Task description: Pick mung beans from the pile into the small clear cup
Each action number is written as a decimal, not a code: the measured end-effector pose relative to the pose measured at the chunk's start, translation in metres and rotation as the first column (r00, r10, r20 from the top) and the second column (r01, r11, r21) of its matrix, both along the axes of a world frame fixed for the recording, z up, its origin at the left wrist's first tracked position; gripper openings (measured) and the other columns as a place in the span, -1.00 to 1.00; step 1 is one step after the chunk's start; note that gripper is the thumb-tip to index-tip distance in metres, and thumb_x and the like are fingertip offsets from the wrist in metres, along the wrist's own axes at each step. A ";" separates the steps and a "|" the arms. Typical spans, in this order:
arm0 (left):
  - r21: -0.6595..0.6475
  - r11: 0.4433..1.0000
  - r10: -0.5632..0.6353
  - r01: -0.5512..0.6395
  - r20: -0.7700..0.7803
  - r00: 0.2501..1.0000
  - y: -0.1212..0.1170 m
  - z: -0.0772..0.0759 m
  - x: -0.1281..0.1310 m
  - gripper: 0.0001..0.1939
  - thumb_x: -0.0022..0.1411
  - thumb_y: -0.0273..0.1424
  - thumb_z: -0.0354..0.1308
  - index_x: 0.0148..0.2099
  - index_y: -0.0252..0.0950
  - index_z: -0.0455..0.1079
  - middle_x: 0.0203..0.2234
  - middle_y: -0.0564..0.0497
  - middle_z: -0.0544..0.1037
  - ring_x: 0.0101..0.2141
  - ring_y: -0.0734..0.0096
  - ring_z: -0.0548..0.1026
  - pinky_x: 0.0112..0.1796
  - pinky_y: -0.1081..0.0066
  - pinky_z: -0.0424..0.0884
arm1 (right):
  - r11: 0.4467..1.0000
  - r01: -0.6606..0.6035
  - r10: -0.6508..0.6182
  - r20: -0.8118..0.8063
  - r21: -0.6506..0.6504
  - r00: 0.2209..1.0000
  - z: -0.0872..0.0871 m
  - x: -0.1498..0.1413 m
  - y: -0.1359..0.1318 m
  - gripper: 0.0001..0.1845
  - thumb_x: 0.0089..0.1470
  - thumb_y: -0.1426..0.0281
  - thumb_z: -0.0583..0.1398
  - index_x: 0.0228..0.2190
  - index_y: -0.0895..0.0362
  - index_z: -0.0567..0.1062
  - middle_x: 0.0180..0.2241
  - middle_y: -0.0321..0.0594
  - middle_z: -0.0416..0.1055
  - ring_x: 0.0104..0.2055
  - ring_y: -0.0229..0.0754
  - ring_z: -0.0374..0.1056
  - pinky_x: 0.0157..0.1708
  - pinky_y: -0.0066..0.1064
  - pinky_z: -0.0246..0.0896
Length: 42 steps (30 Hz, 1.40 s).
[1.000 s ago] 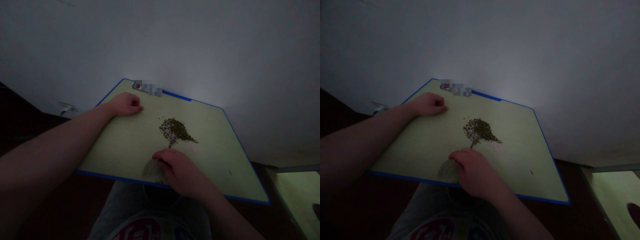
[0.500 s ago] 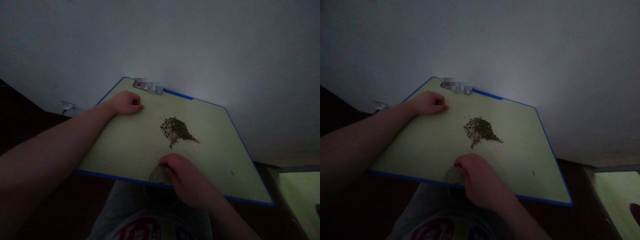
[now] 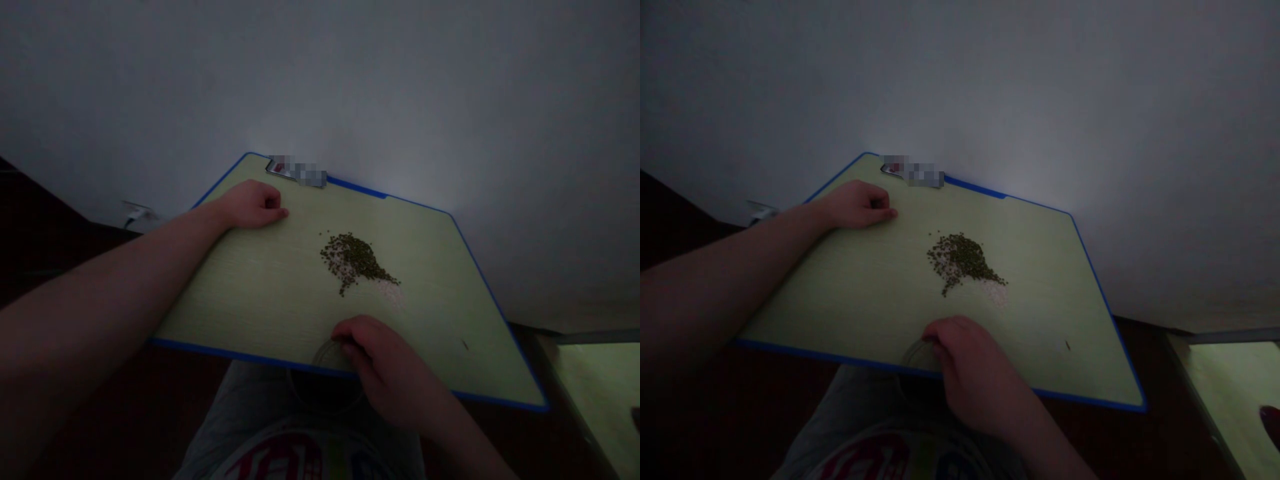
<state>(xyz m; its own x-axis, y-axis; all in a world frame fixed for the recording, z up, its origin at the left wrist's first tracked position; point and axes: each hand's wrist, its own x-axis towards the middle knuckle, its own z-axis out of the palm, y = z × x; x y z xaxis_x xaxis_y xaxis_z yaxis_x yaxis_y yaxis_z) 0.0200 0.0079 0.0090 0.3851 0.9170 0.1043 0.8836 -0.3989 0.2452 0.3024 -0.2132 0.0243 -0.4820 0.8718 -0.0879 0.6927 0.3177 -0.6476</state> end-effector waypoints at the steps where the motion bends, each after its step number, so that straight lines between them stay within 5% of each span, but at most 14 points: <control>1: 0.001 1.000 -0.002 0.002 -0.001 1.000 0.000 0.000 0.000 -0.57 0.08 -0.03 -0.01 -0.42 -0.31 0.42 -0.62 0.05 0.41 -0.54 0.47 0.29 -0.45 0.43 0.10 | 1.000 0.003 -0.003 -0.005 0.006 1.000 -0.001 0.002 -0.001 -0.75 0.19 0.57 0.05 -0.17 0.10 0.43 -0.19 -0.20 0.45 -0.13 -0.18 0.34 -0.10 -0.31 0.24; 10: -0.007 1.000 -0.007 0.007 0.011 1.000 0.000 0.000 0.000 -0.57 0.09 -0.04 0.00 -0.40 -0.31 0.43 -0.60 0.04 0.41 -0.53 0.46 0.29 -0.44 0.42 0.11 | 0.975 0.125 -0.117 -0.051 0.183 0.992 -0.009 0.025 -0.014 -0.80 0.22 0.49 0.05 -0.16 0.05 0.42 -0.25 -0.24 0.48 -0.24 -0.21 0.41 -0.24 -0.37 0.35; 15: -0.003 1.000 -0.005 0.005 0.000 1.000 -0.001 0.001 0.000 -0.57 0.09 -0.04 -0.01 -0.42 -0.31 0.42 -0.60 0.03 0.41 -0.53 0.45 0.29 -0.45 0.42 0.11 | 0.844 0.174 -0.209 0.012 0.507 0.978 -0.015 0.038 -0.012 -0.81 0.21 0.48 0.08 -0.16 0.10 0.44 -0.28 -0.17 0.50 -0.26 -0.16 0.43 -0.27 -0.33 0.38; 18: 0.003 1.000 -0.014 0.014 -0.014 1.000 -0.001 0.002 0.001 -0.57 0.10 -0.04 -0.02 -0.41 -0.31 0.42 -0.60 0.04 0.41 -0.53 0.45 0.30 -0.45 0.42 0.10 | 0.798 0.135 -0.217 0.070 0.587 0.974 -0.018 0.041 -0.007 -0.79 0.21 0.50 0.07 -0.16 0.17 0.46 -0.30 -0.13 0.51 -0.27 -0.13 0.44 -0.26 -0.29 0.40; 42: -0.004 1.000 -0.019 0.019 0.045 0.999 0.001 0.000 -0.001 -0.60 0.09 -0.05 0.03 -0.43 -0.30 0.43 -0.63 0.03 0.41 -0.54 0.44 0.29 -0.44 0.40 0.13 | 0.763 0.122 -0.239 0.101 0.635 0.966 -0.019 0.019 0.026 -0.72 0.20 0.50 0.04 -0.16 0.26 0.51 -0.32 -0.04 0.55 -0.28 -0.06 0.45 -0.24 -0.19 0.41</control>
<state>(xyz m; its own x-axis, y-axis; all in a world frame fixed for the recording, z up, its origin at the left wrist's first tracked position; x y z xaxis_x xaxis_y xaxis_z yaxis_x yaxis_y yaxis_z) 0.0190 0.0090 0.0088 0.3972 0.9101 0.1184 0.8639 -0.4143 0.2865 0.3210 -0.1877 0.0057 -0.3391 0.8328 0.4376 0.8559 0.4661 -0.2238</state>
